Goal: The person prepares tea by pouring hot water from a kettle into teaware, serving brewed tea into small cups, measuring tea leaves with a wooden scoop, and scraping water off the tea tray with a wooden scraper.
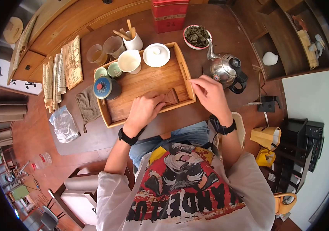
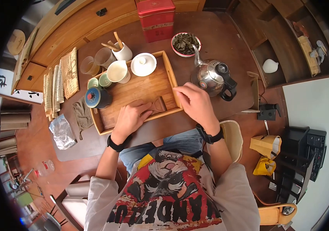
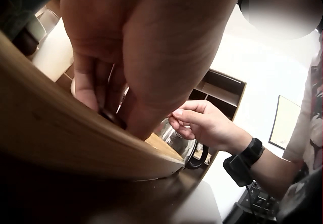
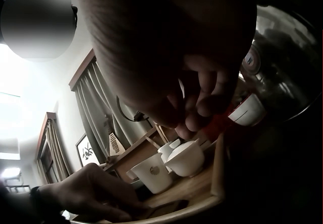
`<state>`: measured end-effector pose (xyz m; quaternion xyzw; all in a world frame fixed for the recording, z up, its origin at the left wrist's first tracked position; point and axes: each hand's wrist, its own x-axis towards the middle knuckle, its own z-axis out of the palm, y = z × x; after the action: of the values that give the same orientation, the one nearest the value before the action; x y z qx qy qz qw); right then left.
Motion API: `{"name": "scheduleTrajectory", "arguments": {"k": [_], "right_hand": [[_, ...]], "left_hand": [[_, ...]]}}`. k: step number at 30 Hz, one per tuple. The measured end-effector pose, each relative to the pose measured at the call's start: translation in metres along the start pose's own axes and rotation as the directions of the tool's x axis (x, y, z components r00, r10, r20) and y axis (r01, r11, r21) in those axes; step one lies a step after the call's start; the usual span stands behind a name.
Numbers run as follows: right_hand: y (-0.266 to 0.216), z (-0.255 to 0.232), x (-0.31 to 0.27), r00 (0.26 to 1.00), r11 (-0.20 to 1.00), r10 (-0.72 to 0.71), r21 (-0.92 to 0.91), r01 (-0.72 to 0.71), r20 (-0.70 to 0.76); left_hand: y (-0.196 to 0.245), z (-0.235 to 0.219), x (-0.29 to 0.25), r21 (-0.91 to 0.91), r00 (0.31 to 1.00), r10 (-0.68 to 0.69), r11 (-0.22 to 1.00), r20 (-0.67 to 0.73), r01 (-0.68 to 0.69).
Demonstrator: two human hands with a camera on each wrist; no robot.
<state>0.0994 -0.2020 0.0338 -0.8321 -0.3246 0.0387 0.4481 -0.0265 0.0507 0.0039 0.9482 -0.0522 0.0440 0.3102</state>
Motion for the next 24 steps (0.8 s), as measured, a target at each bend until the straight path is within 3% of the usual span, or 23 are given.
{"name": "scheduleTrajectory", "arguments": {"k": [7, 18, 24], "right_hand": [[0.015, -0.011, -0.006, 0.997, 1.0, -0.019, -0.005, 0.019, -0.077], [0.02, -0.006, -0.004, 0.999, 1.0, 0.016, -0.002, -0.016, -0.036], [0.024, -0.003, -0.003, 0.998, 0.999, -0.033, -0.007, 0.032, -0.05]], "left_hand": [[0.003, 0.008, 0.019, -0.046, 0.999, -0.014, 0.999, 0.038, 0.015], [0.013, 0.021, 0.026, -0.052, 0.999, -0.028, 0.998, 0.025, 0.029], [0.012, 0.023, 0.032, -0.133, 0.997, -0.065, 0.989, 0.051, 0.072]]}}
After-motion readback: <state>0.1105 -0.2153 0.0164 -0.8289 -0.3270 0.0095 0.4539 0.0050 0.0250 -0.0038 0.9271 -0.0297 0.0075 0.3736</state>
